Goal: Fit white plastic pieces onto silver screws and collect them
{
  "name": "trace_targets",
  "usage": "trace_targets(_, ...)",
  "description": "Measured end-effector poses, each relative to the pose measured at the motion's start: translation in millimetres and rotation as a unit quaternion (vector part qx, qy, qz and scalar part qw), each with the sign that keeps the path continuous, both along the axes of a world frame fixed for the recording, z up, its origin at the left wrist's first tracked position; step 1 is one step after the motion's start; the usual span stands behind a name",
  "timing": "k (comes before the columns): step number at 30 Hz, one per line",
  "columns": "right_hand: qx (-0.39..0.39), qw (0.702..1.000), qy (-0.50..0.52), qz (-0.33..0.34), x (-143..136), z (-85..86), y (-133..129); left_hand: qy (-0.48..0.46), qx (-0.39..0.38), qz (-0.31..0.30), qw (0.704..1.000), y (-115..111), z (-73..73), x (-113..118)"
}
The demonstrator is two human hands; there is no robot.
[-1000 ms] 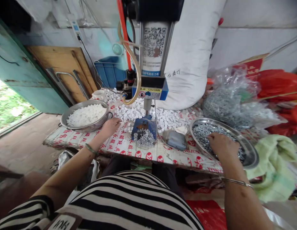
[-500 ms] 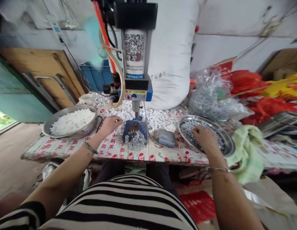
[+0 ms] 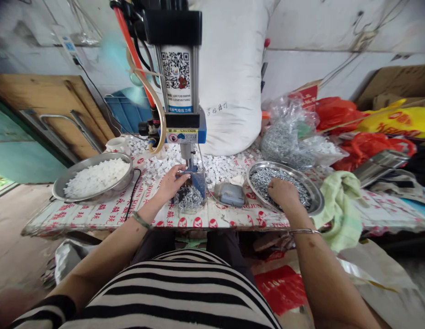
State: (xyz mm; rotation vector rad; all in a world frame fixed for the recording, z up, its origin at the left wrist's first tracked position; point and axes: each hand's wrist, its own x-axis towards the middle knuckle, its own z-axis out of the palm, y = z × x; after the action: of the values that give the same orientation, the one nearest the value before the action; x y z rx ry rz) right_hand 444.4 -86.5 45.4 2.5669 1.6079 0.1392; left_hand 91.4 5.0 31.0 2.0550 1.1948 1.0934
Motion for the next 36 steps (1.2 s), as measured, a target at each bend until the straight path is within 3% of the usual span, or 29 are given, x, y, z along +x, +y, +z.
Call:
trace_targets(5,-0.031,0.999,0.006,-0.009,-10.5,9.0,4.3,0.214,-0.05,-0.03,0.975,-12.3,10.3,-21.0)
trace_targets(7,-0.032,0.999,0.005,-0.02,-13.2,13.7,7.5,0.241,-0.057,-0.036,0.968,-15.2,10.4,-25.0)
trace_targets(11,-0.004,1.0,0.007,-0.008,-22.1,30.1,9.1,0.11,-0.069,-0.016,0.991,-17.4,6.9,-26.3)
trace_targets(14,0.126,0.989,0.065,0.046,-47.3,40.5,7.4,-0.06,-0.135,-0.023,0.989,-22.6,6.3,-22.9)
trace_targets(17,0.271,0.923,0.24,0.133,-97.0,38.9,7.4,-0.216,-0.222,-0.056,0.949,-34.8,7.9,-15.3)
trace_targets(20,0.319,0.807,0.447,0.216,-156.8,28.2,9.2,-0.311,-0.282,-0.093,0.903,-49.4,10.7,-7.4)
trace_targets(23,0.334,0.707,0.585,0.215,-203.0,18.2,9.5,-0.366,-0.337,-0.101,0.861,-61.1,15.1,-3.2)
trace_targets(26,0.343,0.649,0.648,0.206,-225.9,11.9,6.7,-0.399,-0.357,-0.106,0.838,-69.0,19.3,-2.7)
trace_targets(28,0.34,0.642,0.658,0.201,-231.3,9.2,4.2,-0.409,-0.352,-0.105,0.835,-72.4,20.6,-3.0)
trace_targets(31,0.339,0.658,0.644,0.194,-233.0,7.2,0.5,-0.409,-0.342,-0.087,0.841,-75.1,19.8,-3.2)
trace_targets(36,0.367,0.692,0.592,0.189,-233.7,8.1,-4.4,-0.378,-0.283,-0.066,0.879,-73.3,16.1,-2.5)
